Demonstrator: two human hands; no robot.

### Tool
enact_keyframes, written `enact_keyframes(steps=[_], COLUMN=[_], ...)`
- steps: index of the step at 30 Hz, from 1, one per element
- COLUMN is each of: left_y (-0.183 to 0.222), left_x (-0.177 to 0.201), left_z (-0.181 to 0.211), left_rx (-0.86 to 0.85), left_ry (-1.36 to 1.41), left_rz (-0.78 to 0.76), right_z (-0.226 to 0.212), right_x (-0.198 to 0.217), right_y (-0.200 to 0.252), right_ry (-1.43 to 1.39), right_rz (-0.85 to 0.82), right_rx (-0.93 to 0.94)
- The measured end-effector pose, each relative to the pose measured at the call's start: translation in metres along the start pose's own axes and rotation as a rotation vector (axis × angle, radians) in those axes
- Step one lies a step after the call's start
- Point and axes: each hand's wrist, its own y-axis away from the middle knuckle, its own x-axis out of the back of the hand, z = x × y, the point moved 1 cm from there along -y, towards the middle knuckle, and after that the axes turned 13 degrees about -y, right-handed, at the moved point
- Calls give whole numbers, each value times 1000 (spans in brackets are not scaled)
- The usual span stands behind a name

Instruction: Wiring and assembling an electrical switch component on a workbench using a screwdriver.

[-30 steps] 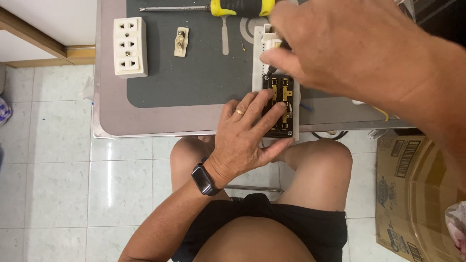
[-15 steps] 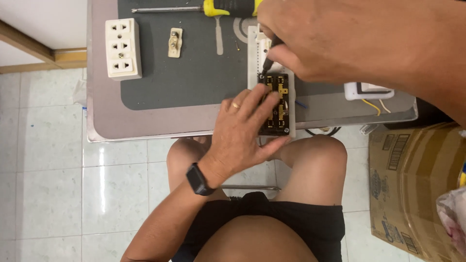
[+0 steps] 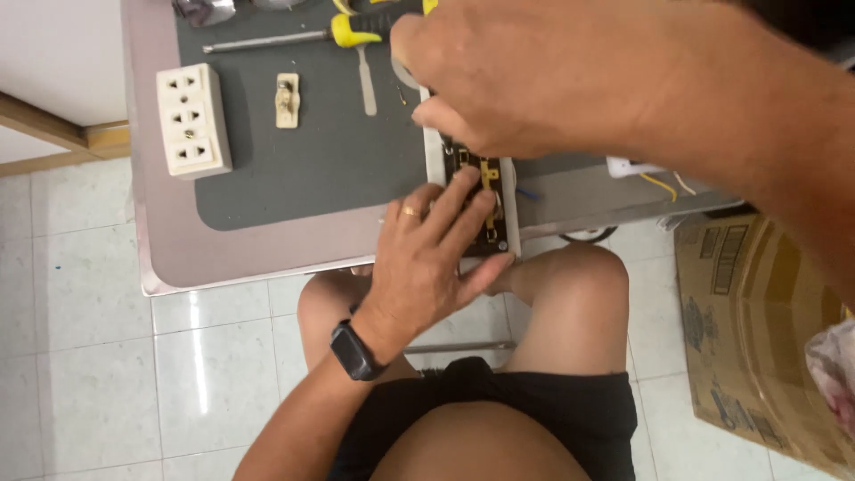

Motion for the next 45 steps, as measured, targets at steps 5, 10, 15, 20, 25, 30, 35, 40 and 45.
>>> enact_keyframes(steps=[5, 10, 15, 20, 25, 30, 35, 40, 45], left_y=[4, 4, 4, 5, 5, 8, 11, 10, 16], left_x=[-3, -7, -7, -5, -5, -3, 2, 4, -1], left_z=[0, 0, 0, -3, -4, -5, -6, -5, -6], left_rx=[3, -1, 10, -30, -34, -36, -51, -15, 12], left_ry=[-30, -111, -161, -151, -159, -119, -19, -21, -15], left_rz=[87, 175, 237, 300, 334, 321, 276, 289, 326], right_z=[3, 11, 9, 7, 5, 2, 1, 5, 13], right_x=[11, 4, 12, 9, -3, 8, -7, -8, -18], right_y=[-9, 4, 2, 0, 4, 6, 11, 12, 24], right_ry=[-300, -142, -295, -502, -528, -607, -627, -678, -267], right_rz=[-133, -190, -195, -154, 13, -27, 24, 9, -132], right_rx=[-39, 96, -126, -196, -105, -82, -171, -311, -289])
